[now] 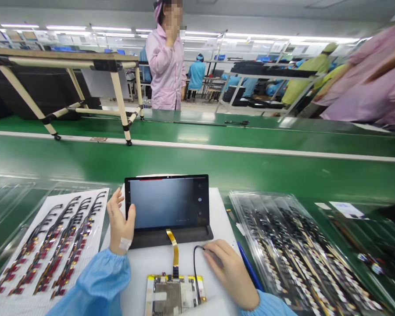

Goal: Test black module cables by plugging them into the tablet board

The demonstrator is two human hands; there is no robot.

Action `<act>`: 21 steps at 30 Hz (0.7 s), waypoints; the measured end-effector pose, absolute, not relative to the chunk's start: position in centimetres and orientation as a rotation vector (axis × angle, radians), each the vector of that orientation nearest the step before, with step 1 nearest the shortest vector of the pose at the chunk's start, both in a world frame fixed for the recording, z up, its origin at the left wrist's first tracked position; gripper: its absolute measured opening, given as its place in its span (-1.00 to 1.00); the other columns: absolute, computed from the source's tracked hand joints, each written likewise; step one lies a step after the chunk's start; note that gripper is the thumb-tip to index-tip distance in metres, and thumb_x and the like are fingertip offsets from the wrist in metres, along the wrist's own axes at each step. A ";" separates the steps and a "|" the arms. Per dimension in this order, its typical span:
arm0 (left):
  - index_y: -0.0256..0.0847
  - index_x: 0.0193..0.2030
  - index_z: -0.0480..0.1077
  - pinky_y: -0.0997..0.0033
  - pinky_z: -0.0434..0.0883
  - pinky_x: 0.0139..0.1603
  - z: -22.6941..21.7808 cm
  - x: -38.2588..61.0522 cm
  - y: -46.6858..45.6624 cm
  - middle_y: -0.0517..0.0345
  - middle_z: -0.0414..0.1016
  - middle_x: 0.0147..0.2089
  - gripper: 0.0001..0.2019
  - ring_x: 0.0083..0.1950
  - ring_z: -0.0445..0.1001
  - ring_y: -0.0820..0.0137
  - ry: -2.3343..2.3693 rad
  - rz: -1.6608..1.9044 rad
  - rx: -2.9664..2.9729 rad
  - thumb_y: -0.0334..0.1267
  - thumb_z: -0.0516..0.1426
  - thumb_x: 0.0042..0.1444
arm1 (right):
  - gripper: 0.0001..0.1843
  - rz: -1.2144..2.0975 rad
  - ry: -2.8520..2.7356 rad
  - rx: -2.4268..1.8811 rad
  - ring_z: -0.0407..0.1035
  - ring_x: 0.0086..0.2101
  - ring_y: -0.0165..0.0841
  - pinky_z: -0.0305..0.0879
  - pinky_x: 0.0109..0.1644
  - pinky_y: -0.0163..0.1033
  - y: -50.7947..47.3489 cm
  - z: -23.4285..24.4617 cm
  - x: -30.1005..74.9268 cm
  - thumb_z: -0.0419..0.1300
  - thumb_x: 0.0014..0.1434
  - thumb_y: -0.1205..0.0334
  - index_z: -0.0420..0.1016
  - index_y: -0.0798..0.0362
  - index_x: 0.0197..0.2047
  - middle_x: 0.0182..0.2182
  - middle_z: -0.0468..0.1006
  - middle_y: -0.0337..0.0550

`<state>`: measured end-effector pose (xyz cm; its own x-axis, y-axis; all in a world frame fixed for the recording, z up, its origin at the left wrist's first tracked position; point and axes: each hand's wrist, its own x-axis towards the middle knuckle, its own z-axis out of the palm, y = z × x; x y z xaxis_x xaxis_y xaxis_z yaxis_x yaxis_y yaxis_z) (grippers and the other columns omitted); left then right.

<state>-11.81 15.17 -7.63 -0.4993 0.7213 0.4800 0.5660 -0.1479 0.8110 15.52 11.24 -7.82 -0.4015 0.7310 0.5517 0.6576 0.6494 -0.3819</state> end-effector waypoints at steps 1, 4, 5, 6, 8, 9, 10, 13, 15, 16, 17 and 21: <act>-0.27 0.19 0.10 0.15 0.25 0.04 -7.7 -11.9 15.2 -0.13 0.21 0.01 -0.49 -0.02 0.31 0.23 1.943 1.725 1.453 -0.18 0.01 0.11 | -0.88 0.135 -2.164 -1.070 0.36 -0.43 -0.46 0.34 -0.39 -0.37 11.2 -7.9 15.5 0.01 0.22 0.35 0.35 0.07 -0.29 -0.46 0.42 -0.20; -0.24 0.18 0.12 0.17 0.27 0.03 -8.0 -12.2 15.4 -0.09 0.22 -0.02 -0.53 -0.04 0.33 0.26 1.916 1.749 1.384 -0.17 -0.02 0.13 | -0.87 0.128 -2.162 -1.059 0.39 -0.39 -0.45 0.37 -0.35 -0.36 11.2 -8.0 15.7 0.00 0.23 0.36 0.35 0.08 -0.21 -0.41 0.45 -0.18; -0.23 0.18 0.12 0.18 0.27 0.03 -8.1 -12.2 15.4 -0.09 0.22 -0.03 -0.54 -0.05 0.33 0.26 1.911 1.760 1.381 -0.18 -0.02 0.13 | -0.86 0.121 -2.159 -1.051 0.39 -0.38 -0.45 0.38 -0.34 -0.36 11.2 -8.0 15.8 0.00 0.23 0.37 0.35 0.08 -0.20 -0.41 0.45 -0.17; -0.23 0.18 0.13 0.19 0.28 0.02 -8.2 -12.3 15.5 -0.08 0.22 -0.03 -0.54 -0.05 0.34 0.27 1.909 1.772 1.383 -0.18 -0.02 0.14 | -0.86 0.116 -2.155 -1.041 0.40 -0.38 -0.45 0.38 -0.34 -0.36 11.1 -7.9 15.8 -0.01 0.22 0.38 0.35 0.08 -0.19 -0.40 0.46 -0.17; -0.22 0.17 0.13 0.20 0.29 0.01 -8.4 -12.3 15.6 -0.07 0.24 -0.04 -0.55 -0.06 0.34 0.28 1.908 1.809 1.401 -0.19 -0.02 0.14 | -0.85 0.089 -2.148 -1.012 0.40 -0.37 -0.44 0.38 -0.33 -0.35 11.1 -7.7 15.9 -0.02 0.22 0.40 0.35 0.08 -0.20 -0.40 0.46 -0.17; -0.21 0.17 0.13 0.20 0.29 0.01 -8.4 -12.4 15.6 -0.06 0.24 -0.04 -0.56 -0.06 0.34 0.28 1.904 1.835 1.420 -0.21 -0.01 0.14 | -0.84 0.065 -2.142 -0.999 0.39 -0.37 -0.44 0.38 -0.32 -0.34 11.1 -7.5 15.9 -0.02 0.22 0.40 0.35 0.08 -0.19 -0.40 0.46 -0.16; -0.21 0.17 0.14 0.21 0.29 0.01 -8.3 -12.4 15.6 -0.06 0.25 -0.04 -0.56 -0.06 0.34 0.29 1.896 1.871 1.450 -0.22 -0.01 0.14 | -0.83 0.031 -2.132 -0.991 0.39 -0.35 -0.44 0.38 -0.30 -0.33 11.2 -7.3 15.8 -0.02 0.22 0.41 0.35 0.08 -0.17 -0.38 0.47 -0.16; -0.22 0.12 0.16 0.19 0.28 0.05 -7.4 -12.4 15.1 -0.06 0.26 -0.02 -0.60 -0.02 0.33 0.27 1.814 2.027 1.599 -0.29 0.02 0.11 | -0.77 -0.118 -2.100 -0.995 0.38 -0.23 -0.39 0.38 -0.18 -0.27 11.8 -6.2 15.6 0.00 0.23 0.36 0.31 0.12 -0.05 -0.27 0.48 -0.10; -0.20 0.03 0.23 0.19 0.29 0.05 -5.9 -11.9 14.2 -0.02 0.30 -0.07 -0.67 -0.01 0.34 0.27 1.705 2.103 1.753 -0.35 0.03 0.09 | -0.67 -0.206 -2.084 -1.029 0.33 -0.10 -0.33 0.34 -0.07 -0.21 12.7 -5.4 15.2 0.00 0.24 0.29 0.22 0.16 0.07 -0.14 0.46 -0.04; -0.17 -0.02 0.26 0.23 0.32 0.02 -4.9 -11.4 13.6 0.02 0.34 -0.12 -0.71 -0.04 0.36 0.29 1.633 2.094 1.864 -0.38 0.03 0.09 | -0.60 -0.241 -2.073 -1.051 0.29 -0.04 -0.30 0.31 -0.03 -0.17 13.2 -5.0 14.9 0.01 0.24 0.25 0.17 0.17 0.12 -0.07 0.43 -0.01; -0.15 -0.07 0.30 0.30 0.36 -0.04 -3.9 -10.9 12.8 0.06 0.38 -0.18 -0.74 -0.10 0.39 0.33 1.545 2.027 2.004 -0.43 0.02 0.08 | -0.56 -0.271 -2.056 -1.075 0.24 0.01 -0.28 0.28 0.01 -0.14 13.9 -4.7 14.6 0.00 0.24 0.23 0.12 0.17 0.17 -0.02 0.39 0.00; -0.21 0.00 0.27 0.47 0.42 -0.20 -1.4 -8.4 9.3 0.05 0.44 -0.24 -0.68 -0.22 0.43 0.42 1.079 1.393 2.593 -0.51 -0.03 0.11 | -0.48 -0.324 -2.010 -1.127 0.11 0.11 -0.20 0.20 0.07 -0.07 16.7 -4.2 13.3 -0.03 0.26 0.18 0.01 0.14 0.24 0.06 0.32 -0.02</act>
<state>-8.44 9.32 -1.36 0.3681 0.5723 0.7328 0.5667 -0.7629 0.3111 13.29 16.72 -4.17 -0.2908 0.6042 0.7419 0.8065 0.5719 -0.1497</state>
